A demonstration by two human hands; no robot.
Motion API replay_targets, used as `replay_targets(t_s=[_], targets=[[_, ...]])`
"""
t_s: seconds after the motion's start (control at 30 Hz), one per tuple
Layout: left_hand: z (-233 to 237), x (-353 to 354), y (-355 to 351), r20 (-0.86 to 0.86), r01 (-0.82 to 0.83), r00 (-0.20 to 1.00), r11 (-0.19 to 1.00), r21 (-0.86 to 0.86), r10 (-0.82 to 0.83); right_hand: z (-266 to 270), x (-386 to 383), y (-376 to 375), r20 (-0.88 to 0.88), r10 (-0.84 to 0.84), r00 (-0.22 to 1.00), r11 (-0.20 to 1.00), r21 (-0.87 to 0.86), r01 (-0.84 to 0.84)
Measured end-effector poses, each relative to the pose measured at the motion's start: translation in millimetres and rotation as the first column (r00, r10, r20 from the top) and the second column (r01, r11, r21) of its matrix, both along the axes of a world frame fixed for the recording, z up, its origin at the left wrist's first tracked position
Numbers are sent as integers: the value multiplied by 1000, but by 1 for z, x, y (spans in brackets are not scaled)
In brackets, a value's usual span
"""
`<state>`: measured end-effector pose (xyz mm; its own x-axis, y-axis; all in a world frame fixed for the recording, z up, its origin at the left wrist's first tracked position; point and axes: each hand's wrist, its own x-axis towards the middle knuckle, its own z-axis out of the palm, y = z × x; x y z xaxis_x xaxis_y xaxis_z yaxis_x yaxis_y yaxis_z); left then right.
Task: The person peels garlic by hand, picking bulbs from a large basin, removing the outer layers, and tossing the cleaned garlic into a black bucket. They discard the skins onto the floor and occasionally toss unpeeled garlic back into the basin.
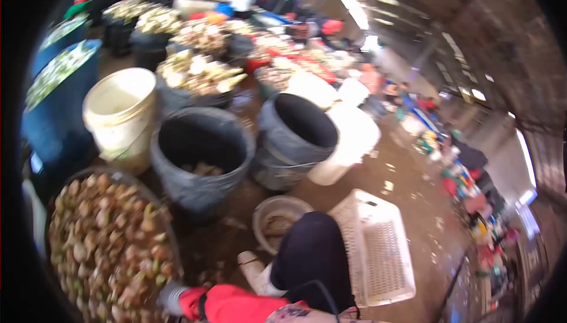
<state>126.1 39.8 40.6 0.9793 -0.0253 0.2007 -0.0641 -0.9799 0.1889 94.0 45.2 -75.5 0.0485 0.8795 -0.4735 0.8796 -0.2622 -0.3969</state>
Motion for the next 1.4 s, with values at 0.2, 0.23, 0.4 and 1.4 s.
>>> replay_targets(t_s=[0.2, 0.23, 0.4, 1.4], targets=[[-31, -437, 176, -306, -578, 739, 798, 168, 600, 12, 3, -7, -107, 33, 994, 979, 204, -10], [-21, -444, 150, -177, -680, 700, 721, 130, 692, 6, 0, -2, -66, 39, 997, 993, 113, -32], [-64, -497, 40, -533, -988, 112, 151, 30, 839, 5, -12, 2, 104, 62, 993, 990, 119, -74], [-255, -476, 67, -278, -872, 477, 489, -29, 834, -13, -25, -2, -186, -75, 980, 968, 224, 117]])
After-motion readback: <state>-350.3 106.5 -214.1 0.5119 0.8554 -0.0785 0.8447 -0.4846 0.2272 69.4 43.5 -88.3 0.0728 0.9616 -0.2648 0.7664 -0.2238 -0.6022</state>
